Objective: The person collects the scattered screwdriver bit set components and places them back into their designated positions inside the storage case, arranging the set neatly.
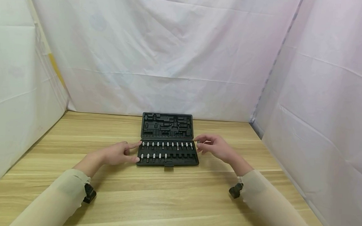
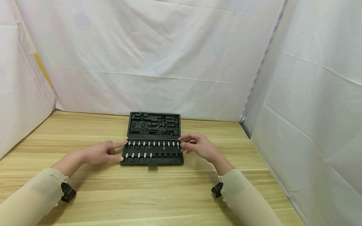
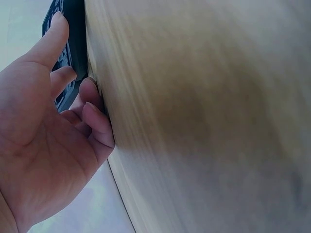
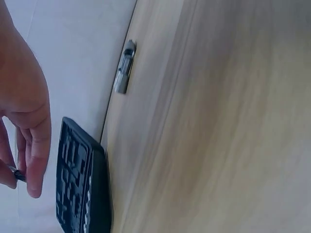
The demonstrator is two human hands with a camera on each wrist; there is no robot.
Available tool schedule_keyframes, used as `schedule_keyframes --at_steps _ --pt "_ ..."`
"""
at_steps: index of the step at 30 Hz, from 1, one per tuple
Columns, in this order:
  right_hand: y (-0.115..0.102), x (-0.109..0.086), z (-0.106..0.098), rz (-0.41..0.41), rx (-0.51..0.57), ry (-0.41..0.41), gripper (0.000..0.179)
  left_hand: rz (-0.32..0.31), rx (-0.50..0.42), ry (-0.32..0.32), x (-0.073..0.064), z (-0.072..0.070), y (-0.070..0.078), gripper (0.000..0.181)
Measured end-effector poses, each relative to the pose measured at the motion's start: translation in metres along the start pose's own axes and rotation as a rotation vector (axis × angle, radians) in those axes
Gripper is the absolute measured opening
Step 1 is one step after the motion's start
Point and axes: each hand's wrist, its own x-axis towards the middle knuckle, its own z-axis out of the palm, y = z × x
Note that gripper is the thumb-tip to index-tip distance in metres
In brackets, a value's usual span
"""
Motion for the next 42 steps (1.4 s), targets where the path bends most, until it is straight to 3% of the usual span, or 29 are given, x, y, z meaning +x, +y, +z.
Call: schedule_keyframes --at_steps 8,23,33,42 --pt "-0.007 0.008 0.015 0.006 -0.020 0.018 0.036 -0.005 -0.002 0.001 -0.002 0.000 0.001 0.087" --pt "-0.013 0.025 0.037 0.015 0.006 -0.048 0.035 -0.004 -0.005 -0.005 -0.002 -0.001 0.001 0.088" --pt "-0.013 0.043 0.053 0.030 -0.174 -0.057 0.025 -0.004 -0.003 -0.003 -0.001 -0.001 0.002 0.088" --pt "-0.016 0.057 0.070 0.041 -0.255 -0.107 0.017 -0.004 -0.008 0.000 -0.002 -0.001 0.002 0.087"
